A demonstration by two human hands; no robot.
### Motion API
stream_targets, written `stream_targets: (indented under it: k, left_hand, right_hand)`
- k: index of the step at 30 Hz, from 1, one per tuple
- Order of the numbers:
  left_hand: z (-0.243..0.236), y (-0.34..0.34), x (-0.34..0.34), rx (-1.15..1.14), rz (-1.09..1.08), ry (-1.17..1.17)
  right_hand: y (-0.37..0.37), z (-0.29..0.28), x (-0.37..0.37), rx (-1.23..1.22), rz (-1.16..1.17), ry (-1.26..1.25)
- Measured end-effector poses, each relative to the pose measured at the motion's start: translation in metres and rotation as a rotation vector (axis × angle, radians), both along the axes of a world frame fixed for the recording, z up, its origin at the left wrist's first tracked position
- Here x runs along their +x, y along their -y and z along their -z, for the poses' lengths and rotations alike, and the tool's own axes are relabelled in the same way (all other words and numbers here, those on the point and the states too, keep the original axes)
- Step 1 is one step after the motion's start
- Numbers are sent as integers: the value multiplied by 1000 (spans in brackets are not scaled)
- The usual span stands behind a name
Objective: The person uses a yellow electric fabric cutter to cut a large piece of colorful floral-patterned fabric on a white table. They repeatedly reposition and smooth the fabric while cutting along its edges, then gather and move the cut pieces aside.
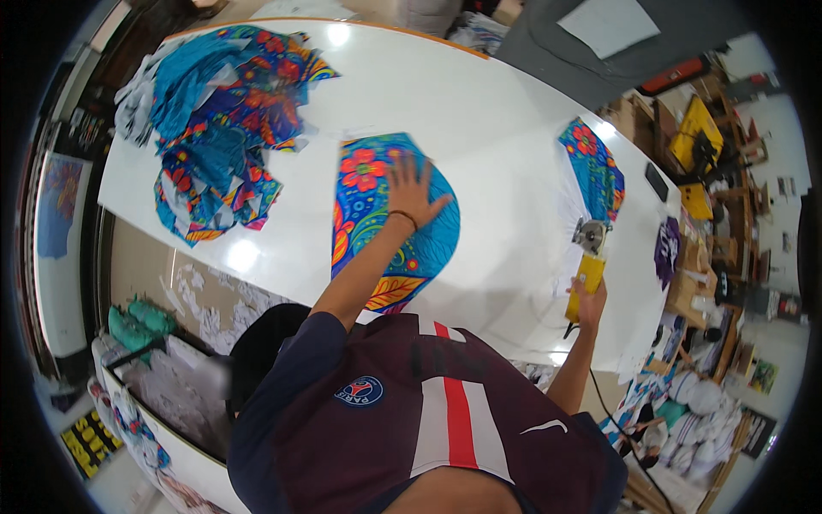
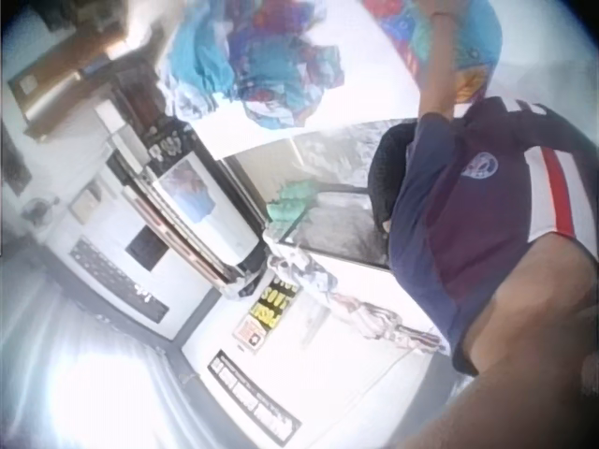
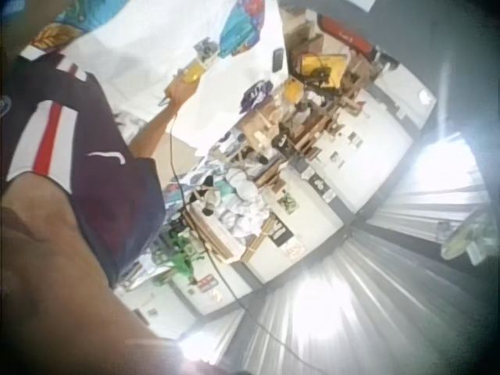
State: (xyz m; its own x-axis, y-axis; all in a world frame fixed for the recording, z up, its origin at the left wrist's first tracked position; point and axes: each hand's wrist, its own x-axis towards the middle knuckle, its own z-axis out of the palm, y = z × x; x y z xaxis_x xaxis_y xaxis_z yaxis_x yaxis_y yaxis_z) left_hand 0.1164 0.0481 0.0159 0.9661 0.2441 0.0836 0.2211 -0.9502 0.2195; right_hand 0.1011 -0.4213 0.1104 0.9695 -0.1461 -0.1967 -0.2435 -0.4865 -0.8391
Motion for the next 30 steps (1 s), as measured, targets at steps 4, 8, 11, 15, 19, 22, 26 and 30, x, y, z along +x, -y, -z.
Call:
stream_targets:
  k: [4,8,11,15,19,22,26,30]
  left_hand:
    - [1,59,-15,-156,936,-29]
    - [-11,77,-79,-235,682,2]
    - [-3,37,-132,-157,339,-24]
    - [2,-52,-171,-48,333,-92]
    - [-27,-111,-189,13,195,-261]
    - [-9,-132,-204,-70,37,-70]
    - [0,-118,-222,-121,-28,44]
    - [11,-101,-246,-159,-114,146]
  right_hand:
    - [3,-6,-89,114,82,-109]
    - [-17,-9,-163,124,179,-191]
    - [-29,-3,-197,61,177,-260]
    - [-39,18,-229,-109,101,-293]
    - [-71,0,-228,-289,-32,-256]
    - [-86,-1,-214,-476,-159,-281]
    - [-101,-5,-189,-573,-254,-279]
    - [-112,-7,-172,-586,-296,-316]
